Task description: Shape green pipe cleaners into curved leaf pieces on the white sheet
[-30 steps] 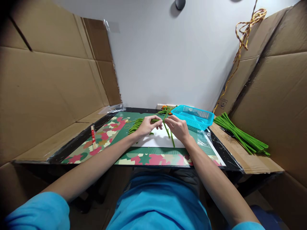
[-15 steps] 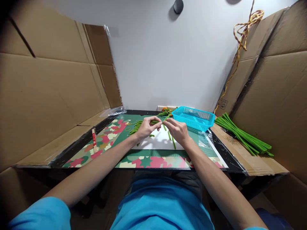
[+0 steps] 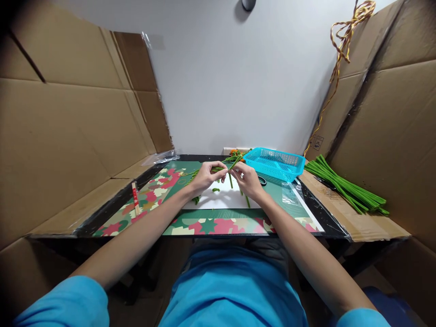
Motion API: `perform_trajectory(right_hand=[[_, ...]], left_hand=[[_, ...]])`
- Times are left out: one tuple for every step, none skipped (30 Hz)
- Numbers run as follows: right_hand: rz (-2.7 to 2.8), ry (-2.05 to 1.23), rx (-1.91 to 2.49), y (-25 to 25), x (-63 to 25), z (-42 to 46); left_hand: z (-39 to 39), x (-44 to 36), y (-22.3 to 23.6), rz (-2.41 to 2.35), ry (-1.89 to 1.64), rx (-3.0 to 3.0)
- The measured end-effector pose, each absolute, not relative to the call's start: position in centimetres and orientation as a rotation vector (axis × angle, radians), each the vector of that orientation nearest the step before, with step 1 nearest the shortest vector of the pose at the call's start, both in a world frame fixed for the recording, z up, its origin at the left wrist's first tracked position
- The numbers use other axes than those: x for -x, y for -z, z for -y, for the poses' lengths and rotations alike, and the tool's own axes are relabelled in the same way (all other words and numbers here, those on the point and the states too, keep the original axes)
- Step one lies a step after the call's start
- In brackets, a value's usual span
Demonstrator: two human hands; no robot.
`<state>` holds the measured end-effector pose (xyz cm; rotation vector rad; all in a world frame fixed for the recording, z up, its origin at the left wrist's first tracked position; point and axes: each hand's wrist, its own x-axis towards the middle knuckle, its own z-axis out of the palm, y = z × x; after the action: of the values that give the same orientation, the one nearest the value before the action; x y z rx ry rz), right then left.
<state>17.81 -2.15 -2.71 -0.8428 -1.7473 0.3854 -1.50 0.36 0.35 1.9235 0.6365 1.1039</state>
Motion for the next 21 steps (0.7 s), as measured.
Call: perform_trajectory(right_hand=[[1.742, -0.408, 0.844, 2.7, -17.7, 2.2], [1.733, -0.453, 0.844, 2.7, -17.7, 2.3], [1.714, -0.526, 0.841, 2.7, -17.6, 2.4], [1.683, -0.633, 0.827, 2.7, -17.5, 2.4], [1.637, -0.769, 0.804, 2.6, -17.4, 2.5], [1.578, -0.926, 0.775, 2.6, -17.4, 2.5], [1.514, -1.092, 0.747, 2.5, -17.4, 2.5], [1.451, -1.244, 0.722, 2.5, -17.4, 2.5], [1.396, -1.365, 0.705, 2.4, -17.5, 2.4], [1.356, -1.448, 0.696, 2.3, -17.7, 2.4], [1.334, -1.487, 0.695, 2.2, -17.8, 2.3], [1.325, -1.478, 0.698, 2.2, -17.9, 2.2], [1.326, -1.426, 0.706, 2.2, -18.0, 2.1], [1.339, -1.346, 0.719, 2.2, -18.0, 2.0], [1.365, -1.256, 0.736, 2.3, -18.0, 1.9], [1.398, -1.168, 0.75, 2.4, -18.0, 1.8], [1.432, -1.088, 0.761, 2.5, -18.0, 1.7], [1.464, -1.027, 0.767, 2.6, -17.9, 1.6], [1.488, -0.989, 0.769, 2.7, -17.9, 1.5], [1.492, -0.965, 0.767, 2.7, -17.9, 1.5], [1.48, -0.952, 0.764, 2.8, -18.0, 1.4]], left_hand=[[-0.3, 1.5, -0.3, -0.634, -1.107, -1.915], [-0.2, 1.5, -0.4, -0.636, -1.11, -1.918], [-0.1, 1.5, -0.5, -0.642, -1.109, -1.933], [0.1, 1.5, -0.6, -0.652, -1.108, -1.96], [0.2, 1.6, -0.7, -0.669, -1.112, -2.005], [0.4, 1.6, -0.8, -0.691, -1.126, -2.07], [0.6, 1.6, -1.0, -0.71, -1.146, -2.16], [0.8, 1.5, -1.1, -0.715, -1.164, -2.271], [0.9, 1.4, -1.2, -0.706, -1.175, -2.387], [1.0, 1.2, -1.2, -0.695, -1.188, -2.482], [1.1, 1.0, -1.1, -0.699, -1.208, -2.537], [1.0, 0.8, -1.0, -0.723, -1.23, -2.539], [0.9, 0.5, -0.8, -0.759, -1.245, -2.486], [0.7, 0.4, -0.6, -0.791, -1.25, -2.393], [0.5, 0.2, -0.4, -0.801, -1.238, -2.286], [0.3, 0.1, -0.2, -0.783, -1.211, -2.186], [0.1, 0.1, 0.0, -0.744, -1.173, -2.104], [-0.2, 0.2, 0.1, -0.699, -1.136, -2.04], [-0.4, 0.2, 0.3, -0.663, -1.107, -1.991], [-0.6, 0.3, 0.4, -0.642, -1.08, -1.951], [-0.8, 0.4, 0.4, -0.632, -1.058, -1.915]])
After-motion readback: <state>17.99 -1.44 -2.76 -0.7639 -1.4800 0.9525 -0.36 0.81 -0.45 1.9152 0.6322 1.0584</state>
